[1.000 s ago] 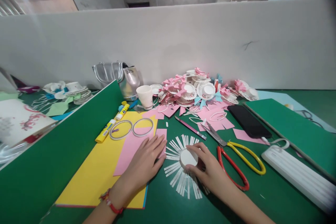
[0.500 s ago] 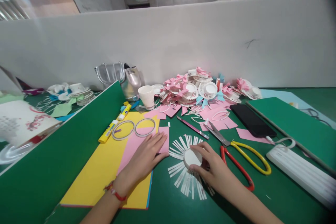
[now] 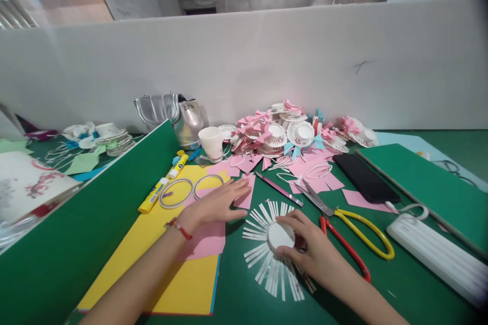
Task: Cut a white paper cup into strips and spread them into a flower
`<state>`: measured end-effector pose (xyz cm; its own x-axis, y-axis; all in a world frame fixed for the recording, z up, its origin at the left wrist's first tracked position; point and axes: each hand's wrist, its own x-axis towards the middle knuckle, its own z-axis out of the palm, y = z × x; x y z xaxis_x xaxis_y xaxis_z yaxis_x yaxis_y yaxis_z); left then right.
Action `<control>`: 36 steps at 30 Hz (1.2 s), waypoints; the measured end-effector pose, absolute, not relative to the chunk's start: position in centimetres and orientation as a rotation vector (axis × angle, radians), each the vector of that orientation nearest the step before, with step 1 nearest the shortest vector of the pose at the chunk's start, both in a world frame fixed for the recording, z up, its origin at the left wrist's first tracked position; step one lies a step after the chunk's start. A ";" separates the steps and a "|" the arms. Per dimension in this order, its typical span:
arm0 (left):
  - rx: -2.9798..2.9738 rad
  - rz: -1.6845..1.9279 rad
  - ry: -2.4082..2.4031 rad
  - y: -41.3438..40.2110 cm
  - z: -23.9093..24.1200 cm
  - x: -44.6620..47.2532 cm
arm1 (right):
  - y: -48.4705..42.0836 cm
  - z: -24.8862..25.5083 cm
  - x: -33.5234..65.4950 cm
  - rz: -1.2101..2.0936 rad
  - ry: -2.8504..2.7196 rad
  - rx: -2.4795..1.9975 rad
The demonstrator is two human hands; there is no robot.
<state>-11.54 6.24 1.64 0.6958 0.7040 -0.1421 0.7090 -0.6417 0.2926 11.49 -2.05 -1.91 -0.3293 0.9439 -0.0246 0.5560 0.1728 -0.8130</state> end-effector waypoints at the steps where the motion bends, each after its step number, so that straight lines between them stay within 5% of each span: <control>1: 2.589 0.074 1.104 6.0 1.7 -11.2 | -2.1 -1.9 11.5 1.028 -1.954 -1.407; 17: 2.537 0.081 1.030 -0.1 -1.6 -7.2 | -1.5 -0.8 13.1 1.131 -1.959 -1.448; 36: 2.541 0.364 1.140 -1.4 -1.2 -6.3 | -1.2 -0.1 14.0 0.349 -2.654 -1.310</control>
